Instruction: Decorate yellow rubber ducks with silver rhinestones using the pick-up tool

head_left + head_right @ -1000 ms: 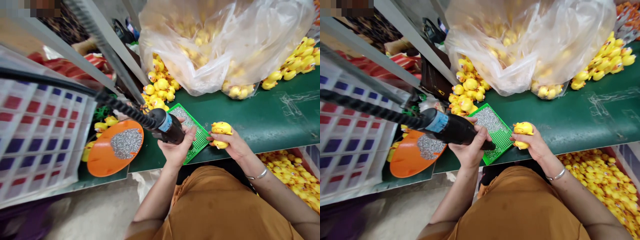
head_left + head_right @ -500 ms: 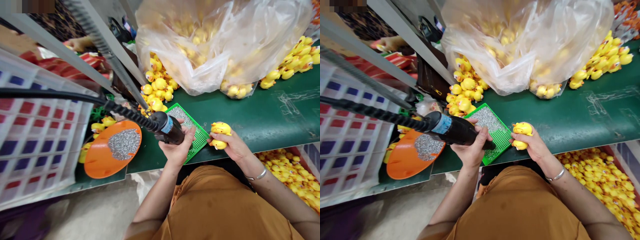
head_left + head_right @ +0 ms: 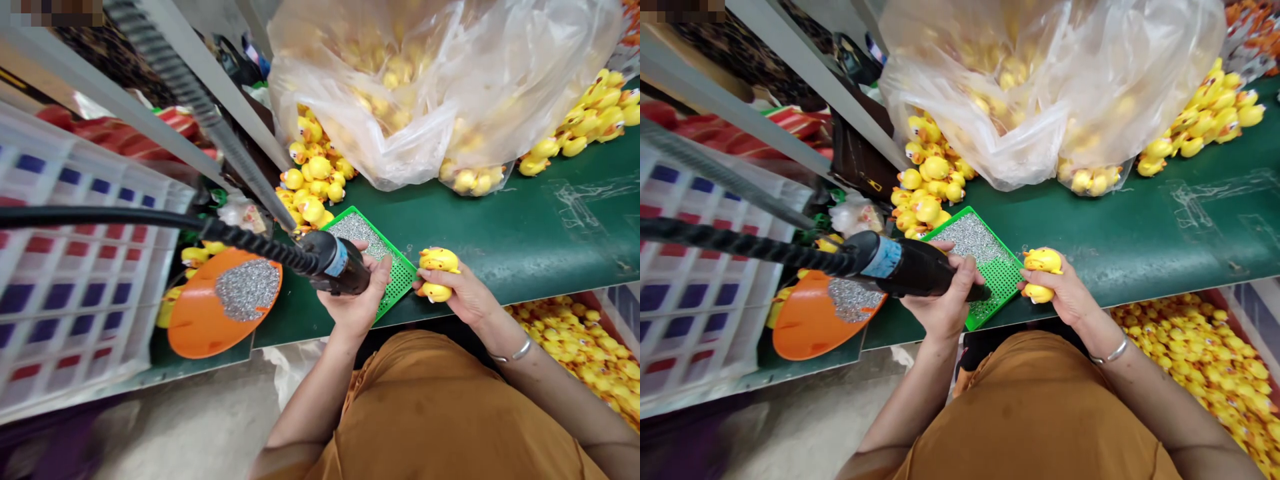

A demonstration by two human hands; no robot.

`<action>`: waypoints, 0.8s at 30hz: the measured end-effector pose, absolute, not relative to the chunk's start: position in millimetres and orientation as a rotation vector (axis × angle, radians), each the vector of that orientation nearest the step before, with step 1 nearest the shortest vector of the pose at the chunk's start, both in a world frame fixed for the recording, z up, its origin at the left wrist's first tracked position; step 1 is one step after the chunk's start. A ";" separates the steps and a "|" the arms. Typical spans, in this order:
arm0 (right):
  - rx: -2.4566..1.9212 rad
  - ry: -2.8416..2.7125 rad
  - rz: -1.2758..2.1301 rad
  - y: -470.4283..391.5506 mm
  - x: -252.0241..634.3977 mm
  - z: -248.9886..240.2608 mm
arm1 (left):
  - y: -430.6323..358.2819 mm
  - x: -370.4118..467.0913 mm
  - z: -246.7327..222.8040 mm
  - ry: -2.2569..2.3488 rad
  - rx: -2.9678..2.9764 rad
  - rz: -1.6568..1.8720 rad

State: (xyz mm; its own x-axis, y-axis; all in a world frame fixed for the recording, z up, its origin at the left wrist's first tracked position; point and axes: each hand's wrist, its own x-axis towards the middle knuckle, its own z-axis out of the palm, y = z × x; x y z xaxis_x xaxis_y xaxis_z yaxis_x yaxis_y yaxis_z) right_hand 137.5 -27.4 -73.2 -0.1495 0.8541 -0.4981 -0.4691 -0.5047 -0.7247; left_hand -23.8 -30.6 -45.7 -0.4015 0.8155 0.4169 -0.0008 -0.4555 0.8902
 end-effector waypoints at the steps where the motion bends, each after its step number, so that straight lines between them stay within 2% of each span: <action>1: -1.156 -0.511 1.806 -27.5 137.7 -74.0 | -31.3 -23.7 -46.2 1.167 1.246 1.910; 7: -1.162 -0.530 1.833 -30.3 138.1 -75.8 | -33.8 -28.4 -40.8 1.197 1.240 1.929; 13: -1.168 -0.527 1.890 -36.7 130.7 -71.0 | -45.7 -30.9 1.1 0.971 1.259 2.101; 17: -1.128 -0.538 1.921 -39.8 124.8 -69.2 | -60.6 -23.1 23.2 0.889 1.212 2.084; 24: -1.085 -0.527 1.947 -43.1 120.9 -68.1 | -57.6 -5.5 24.1 0.900 1.368 2.061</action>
State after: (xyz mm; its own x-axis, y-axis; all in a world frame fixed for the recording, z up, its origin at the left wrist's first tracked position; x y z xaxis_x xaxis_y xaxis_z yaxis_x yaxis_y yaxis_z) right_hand 120.9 -43.1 -68.1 -0.2870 0.8200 -0.4953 -0.4581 -0.5715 -0.6808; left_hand -5.5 -57.6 24.1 -0.3669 0.7148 0.5954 -0.0493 -0.6541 0.7548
